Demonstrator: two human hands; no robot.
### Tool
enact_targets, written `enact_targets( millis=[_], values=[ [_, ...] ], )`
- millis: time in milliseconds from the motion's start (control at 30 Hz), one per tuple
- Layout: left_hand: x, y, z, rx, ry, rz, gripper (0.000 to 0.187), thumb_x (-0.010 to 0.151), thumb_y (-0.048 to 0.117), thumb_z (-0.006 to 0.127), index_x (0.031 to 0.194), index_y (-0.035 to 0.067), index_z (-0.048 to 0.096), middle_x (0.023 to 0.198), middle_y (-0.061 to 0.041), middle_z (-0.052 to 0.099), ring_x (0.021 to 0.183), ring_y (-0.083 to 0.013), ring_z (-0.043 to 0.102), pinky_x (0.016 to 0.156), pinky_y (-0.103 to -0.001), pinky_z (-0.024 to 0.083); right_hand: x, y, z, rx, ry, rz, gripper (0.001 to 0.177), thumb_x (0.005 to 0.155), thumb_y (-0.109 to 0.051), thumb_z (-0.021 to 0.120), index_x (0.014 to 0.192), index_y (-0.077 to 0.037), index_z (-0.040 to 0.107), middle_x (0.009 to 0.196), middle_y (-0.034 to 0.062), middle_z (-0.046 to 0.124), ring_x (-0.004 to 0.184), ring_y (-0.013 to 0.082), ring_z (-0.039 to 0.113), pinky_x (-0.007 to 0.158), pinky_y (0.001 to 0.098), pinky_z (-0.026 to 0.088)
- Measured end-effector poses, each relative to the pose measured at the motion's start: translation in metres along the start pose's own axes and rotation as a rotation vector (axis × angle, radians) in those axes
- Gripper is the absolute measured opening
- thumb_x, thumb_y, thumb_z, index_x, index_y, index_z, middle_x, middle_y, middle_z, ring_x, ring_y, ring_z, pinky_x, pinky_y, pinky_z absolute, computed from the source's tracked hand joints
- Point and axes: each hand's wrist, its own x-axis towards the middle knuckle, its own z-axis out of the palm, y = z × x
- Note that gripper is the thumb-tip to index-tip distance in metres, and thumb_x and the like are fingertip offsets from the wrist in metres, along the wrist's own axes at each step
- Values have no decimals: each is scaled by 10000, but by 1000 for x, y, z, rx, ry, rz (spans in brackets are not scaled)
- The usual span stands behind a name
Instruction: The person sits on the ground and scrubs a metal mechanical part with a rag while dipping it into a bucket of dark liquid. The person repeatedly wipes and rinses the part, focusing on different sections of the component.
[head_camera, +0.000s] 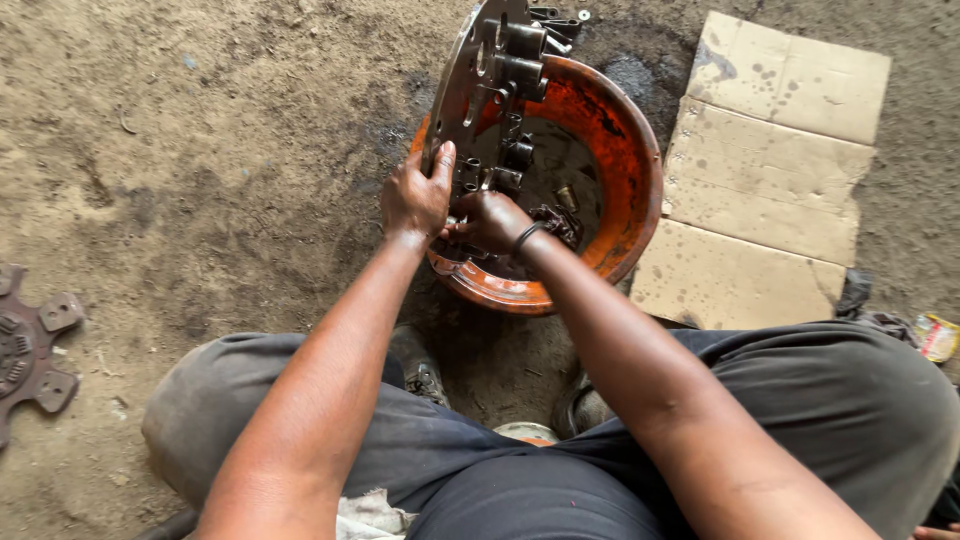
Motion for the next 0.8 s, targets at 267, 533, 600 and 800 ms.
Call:
enact_targets(
  millis=[267,533,600,800],
  values=[
    [4,-8,-3,-120,-203,-62,542,984,576,547,958,82,769,843,-167,759,842,-331,746,779,-465,559,-18,-17,5,-82,26,40,467,831,-437,814,1077,-51,721,968,153,752,898,306,726,770,433,554],
    [11,-14,-2,-188,-313,-96,467,941,539,592,1032,112,755,880,-92,756,848,-242,726,788,-409,554,-8,35,-2,399,-51,188,417,862,-338,835,1072,-1,706,924,106,741,793,179,703,695,359,561],
    [10,-14,-3,-177,-318,-84,462,952,523,588,1028,98,752,914,-84,756,875,-230,720,799,-406,547,-9,53,-12,471,55,329,402,908,-333,798,1079,21,716,907,93,736,770,162,677,675,329,582],
    [12,-17,1,-170,-316,-116,408,969,446,591,1050,81,754,929,-97,762,886,-226,722,823,-397,549,-17,48,33,444,-75,337,567,807,-272,823,1264,-42,580,980,123,772,822,220,737,715,367,611]
  ],
)
